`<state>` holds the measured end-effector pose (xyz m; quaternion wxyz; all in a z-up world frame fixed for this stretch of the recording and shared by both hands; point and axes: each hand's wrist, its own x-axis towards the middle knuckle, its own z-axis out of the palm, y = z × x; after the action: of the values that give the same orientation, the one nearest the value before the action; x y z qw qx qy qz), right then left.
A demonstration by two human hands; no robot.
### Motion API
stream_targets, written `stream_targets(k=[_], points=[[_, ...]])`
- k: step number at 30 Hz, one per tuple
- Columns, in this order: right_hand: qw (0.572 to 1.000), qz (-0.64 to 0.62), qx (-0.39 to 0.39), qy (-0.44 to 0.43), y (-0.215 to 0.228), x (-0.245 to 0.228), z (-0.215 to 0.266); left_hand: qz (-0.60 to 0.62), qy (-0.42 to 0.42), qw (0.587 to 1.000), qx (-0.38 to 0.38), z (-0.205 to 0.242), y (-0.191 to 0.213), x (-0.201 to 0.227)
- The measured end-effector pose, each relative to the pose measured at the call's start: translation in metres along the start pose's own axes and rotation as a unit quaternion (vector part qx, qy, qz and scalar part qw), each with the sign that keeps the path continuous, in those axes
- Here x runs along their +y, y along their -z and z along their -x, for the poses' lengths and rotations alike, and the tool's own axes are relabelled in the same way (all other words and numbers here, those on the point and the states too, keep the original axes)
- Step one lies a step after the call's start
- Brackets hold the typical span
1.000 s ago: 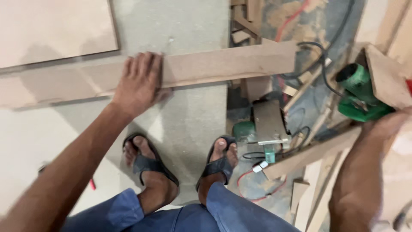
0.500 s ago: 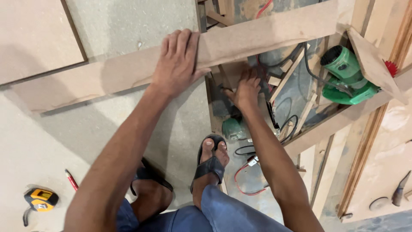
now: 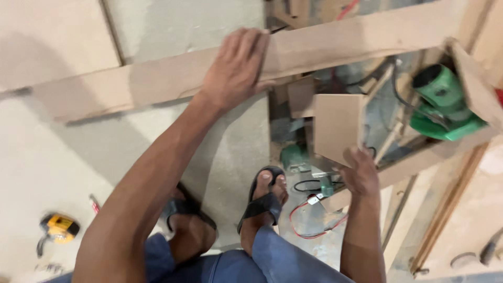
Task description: The person measures a wooden board using a tape measure and marks it with a pencil. They apply glue from a container to the board's surface and then hammer nails to secure a second wooden piece to the first one.
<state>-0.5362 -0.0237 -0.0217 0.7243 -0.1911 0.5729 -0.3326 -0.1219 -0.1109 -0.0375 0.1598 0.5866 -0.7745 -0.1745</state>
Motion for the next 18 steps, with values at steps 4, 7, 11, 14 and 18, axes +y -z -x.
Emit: stream_targets(k=[4,7,11,14,18], points=[[0.995,0.072,-0.052,0.053,-0.025,-0.016,0.01,-0.022,-0.04,0.998,0.041,0.006,-0.003,-0.01],[0.99,0.1,-0.06,0.082,-0.061,-0.027,0.009,-0.038,-0.025,0.999,0.022,0.01,-0.002,-0.02],[0.99,0.109,-0.027,0.089,-0.104,-0.043,0.007,-0.052,-0.01,0.999,-0.008,0.012,0.01,-0.043],[0.983,0.15,-0.052,0.096,-0.123,-0.048,0.005,-0.068,-0.004,0.998,-0.013,0.017,0.019,-0.051],[0.95,0.286,0.002,0.125,-0.146,-0.053,-0.007,-0.025,0.01,0.999,-0.021,0.027,0.018,-0.045]])
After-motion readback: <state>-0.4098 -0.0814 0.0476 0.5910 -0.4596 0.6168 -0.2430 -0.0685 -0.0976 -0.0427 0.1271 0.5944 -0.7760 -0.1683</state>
